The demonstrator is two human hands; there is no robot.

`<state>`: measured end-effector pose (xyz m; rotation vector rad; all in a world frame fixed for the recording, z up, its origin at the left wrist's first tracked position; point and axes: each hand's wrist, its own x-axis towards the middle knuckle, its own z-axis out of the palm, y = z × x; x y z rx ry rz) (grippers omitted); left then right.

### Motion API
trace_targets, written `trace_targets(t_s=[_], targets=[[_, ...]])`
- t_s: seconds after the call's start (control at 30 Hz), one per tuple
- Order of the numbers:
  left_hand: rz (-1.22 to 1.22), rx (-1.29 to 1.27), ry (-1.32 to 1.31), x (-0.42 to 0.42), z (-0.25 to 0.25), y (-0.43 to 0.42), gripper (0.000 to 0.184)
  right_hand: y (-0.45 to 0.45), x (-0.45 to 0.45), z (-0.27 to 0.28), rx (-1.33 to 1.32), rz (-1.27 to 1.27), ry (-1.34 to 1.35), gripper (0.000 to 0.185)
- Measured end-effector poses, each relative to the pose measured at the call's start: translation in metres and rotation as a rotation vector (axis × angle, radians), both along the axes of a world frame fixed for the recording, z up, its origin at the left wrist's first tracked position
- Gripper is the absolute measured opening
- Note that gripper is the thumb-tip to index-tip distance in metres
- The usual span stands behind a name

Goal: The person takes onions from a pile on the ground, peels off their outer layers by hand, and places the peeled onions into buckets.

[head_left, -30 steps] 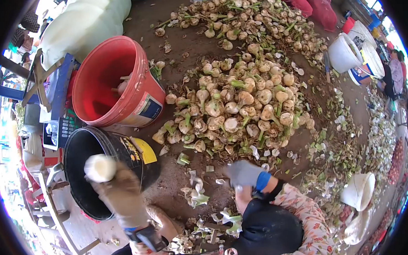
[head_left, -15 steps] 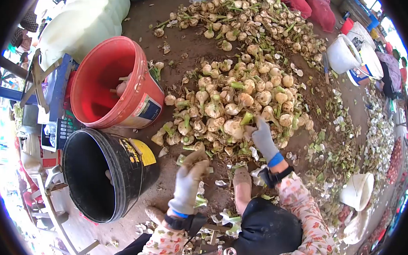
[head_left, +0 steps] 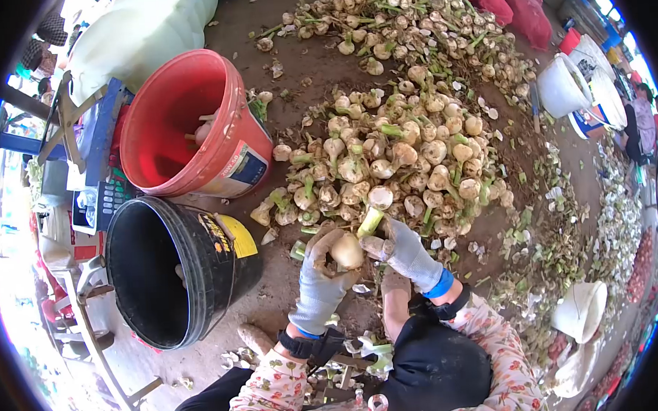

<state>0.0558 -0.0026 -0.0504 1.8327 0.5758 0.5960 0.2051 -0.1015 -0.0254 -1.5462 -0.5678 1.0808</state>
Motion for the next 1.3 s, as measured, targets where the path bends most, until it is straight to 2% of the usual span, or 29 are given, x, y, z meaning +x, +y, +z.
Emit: trace_targets(t_s=[0.1,0.2,0.27,0.37,0.5,0.6,0.7,0.73,0.83,0.93,1.0,1.03,1.07,1.1,1.13,1.17,1.23,1.27,1.3], targets=[[0.02,-0.199,-0.009,-0.002,-0.007,-0.002,0.072,-0.004,0.004,0.001,-0.024,0.041,0.082,0.026],[0.02,-0.92,-0.103,0.0,0.019,-0.001,0.075,-0.007,0.006,-0.004,0.02,0.066,0.159,0.026],[0.009,-0.978,-0.135,-0.001,0.023,0.0,0.075,-0.008,0.004,0.002,0.03,0.045,0.119,0.027],[-0.037,-1.028,-0.203,-0.008,0.008,0.002,0.075,-0.008,0.006,0.006,0.028,0.167,-0.182,0.027],[-0.082,-1.108,-0.197,-0.015,-0.005,0.005,0.077,-0.005,0.003,0.01,0.115,0.196,-0.074,0.023],[-0.118,-1.391,-0.351,-0.018,-0.003,0.0,0.075,-0.004,-0.004,-0.011,0.28,0.189,-0.076,0.021],[-0.125,-1.655,-0.298,-0.016,0.005,0.002,0.081,-0.007,0.002,-0.02,0.369,0.182,-0.552,0.015],[-0.144,-1.628,-0.314,-0.013,0.002,0.0,0.083,-0.008,0.0,-0.018,0.384,0.13,-0.601,0.012],[-0.176,-1.628,-0.309,-0.009,0.005,0.005,0.082,-0.007,-0.009,0.001,0.301,0.102,-0.104,0.013],[-0.001,-1.247,-0.123,-0.012,-0.001,0.004,0.065,-0.01,-0.013,-0.023,0.305,-0.033,0.37,0.019],[0.108,-0.986,-0.006,-0.01,0.001,0.003,0.055,-0.008,-0.01,-0.006,0.173,-0.023,0.013,0.018],[0.141,-0.939,0.008,-0.01,0.006,0.003,0.053,-0.007,-0.01,0.0,0.105,-0.021,-0.16,0.018],[0.174,-0.894,0.022,-0.011,0.013,0.001,0.05,-0.009,-0.012,-0.003,0.155,-0.015,-0.139,0.014],[0.206,-0.847,0.034,-0.01,0.019,0.002,0.049,-0.01,-0.014,-0.001,0.115,-0.06,0.07,0.012],[0.251,-0.991,-0.002,-0.01,0.018,0.007,0.048,-0.01,-0.016,0.004,0.075,-0.104,0.277,0.011],[0.222,-0.999,-0.015,-0.011,0.017,0.009,0.048,-0.01,-0.016,0.007,0.033,-0.144,0.483,0.01],[0.164,-1.007,-0.046,-0.008,0.02,0.014,0.05,-0.014,-0.012,-0.012,0.153,-0.034,0.463,0.01],[0.143,-1.012,-0.099,-0.006,0.027,0.009,0.06,-0.017,-0.009,-0.022,0.219,0.025,0.499,0.011],[0.118,-0.926,-0.088,-0.007,0.021,0.006,0.063,-0.018,-0.008,-0.026,0.284,0.084,0.533,0.012]])
